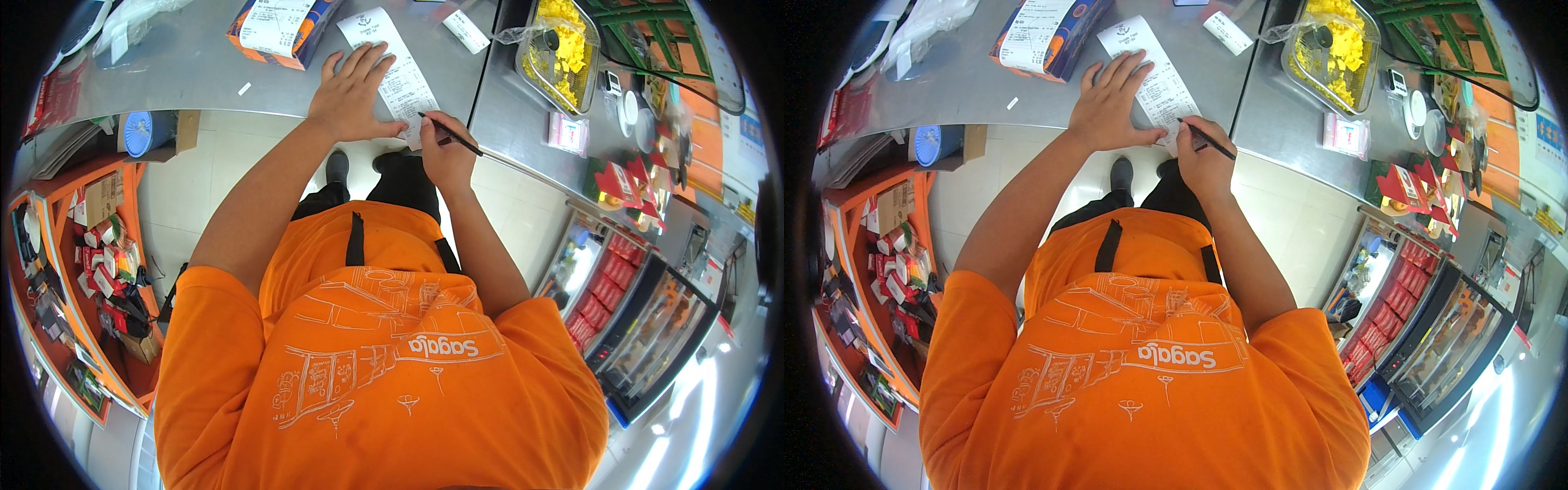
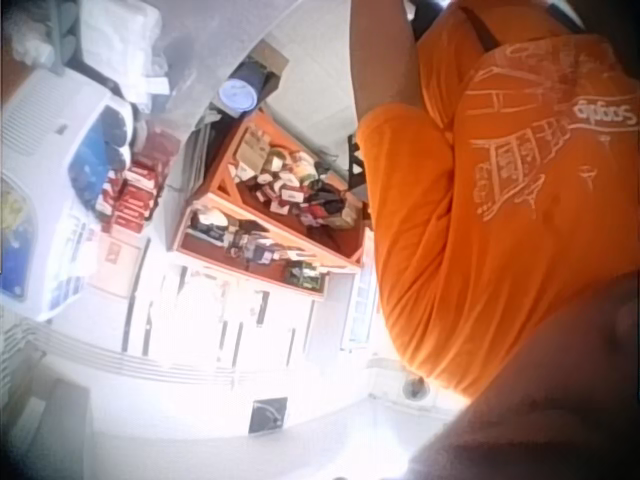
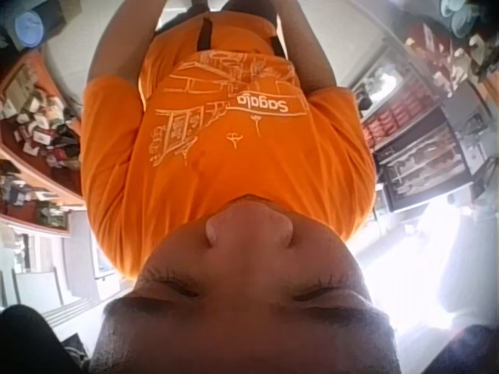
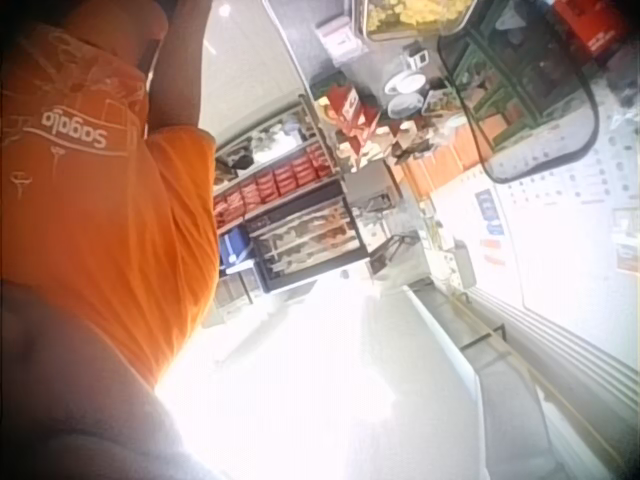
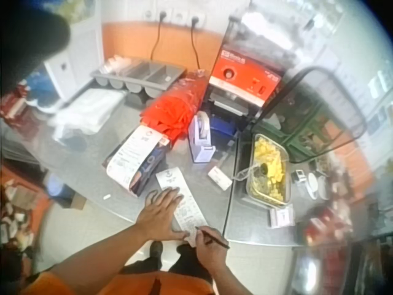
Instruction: The person scoops yellow food from a container into red boxes, writes on a receipt, and places the boxes into plastic bags. The person handles multiple boxes and bags, organizing them on the counter.
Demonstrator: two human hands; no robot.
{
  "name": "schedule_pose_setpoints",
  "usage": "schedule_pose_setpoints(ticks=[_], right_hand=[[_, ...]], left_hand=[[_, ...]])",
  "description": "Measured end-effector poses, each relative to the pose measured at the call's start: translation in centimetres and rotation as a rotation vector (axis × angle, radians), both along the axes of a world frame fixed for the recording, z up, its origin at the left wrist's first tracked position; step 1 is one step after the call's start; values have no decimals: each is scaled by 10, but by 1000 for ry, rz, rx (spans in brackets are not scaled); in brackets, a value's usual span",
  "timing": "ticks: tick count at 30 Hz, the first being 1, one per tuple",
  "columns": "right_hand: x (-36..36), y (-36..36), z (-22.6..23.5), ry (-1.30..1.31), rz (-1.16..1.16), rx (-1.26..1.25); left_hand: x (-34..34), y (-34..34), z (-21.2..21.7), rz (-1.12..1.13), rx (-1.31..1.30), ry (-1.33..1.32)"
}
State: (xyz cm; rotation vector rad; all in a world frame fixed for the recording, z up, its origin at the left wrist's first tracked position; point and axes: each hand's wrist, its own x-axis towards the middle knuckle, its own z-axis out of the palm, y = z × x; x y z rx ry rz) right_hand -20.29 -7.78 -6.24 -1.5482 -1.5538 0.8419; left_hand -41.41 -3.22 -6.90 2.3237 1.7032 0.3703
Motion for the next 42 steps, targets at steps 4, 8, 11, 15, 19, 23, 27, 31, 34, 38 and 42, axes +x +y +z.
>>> schedule_pose_setpoints(ticks=[4, 8, 11, 15, 19, 23, 27, 31, 34, 38, 42], right_hand=[[6, 0, -5, 23, 64, 3], [1, -2, 4, -59, -36, -19], [9, 15, -23, 12, -38, 73], [-10, 63, 5, -93, 108, 119], [-19, 75, 7, -23, 234, -29], [15, 44, -1, -42, 195, -101], [37, 16, 13, 8, 96, -273], [53, 25, 21, 16, -39, -259], [57, 39, 22, 205, -36, -139], [62, 72, -25, -1, -96, 90], [7, 124, -30, -72, -472, 85]], left_hand=[[0, 0, 2, -4, 2, -7], [1, -4, -5, 6, -16, 10], [1, -4, -5, -7, -3, -8], [-1, 2, -4, -10, 35, -35], [-1, 3, -6, 14, 41, -48], [0, 2, -9, 4, 24, -87], [0, 2, -5, 2, -3, -65], [0, 3, 0, -3, -2, -65], [0, 7, 3, -14, -29, -43], [-2, 6, 1, -8, -67, -59], [-7, 11, -2, 5, -116, -92]])
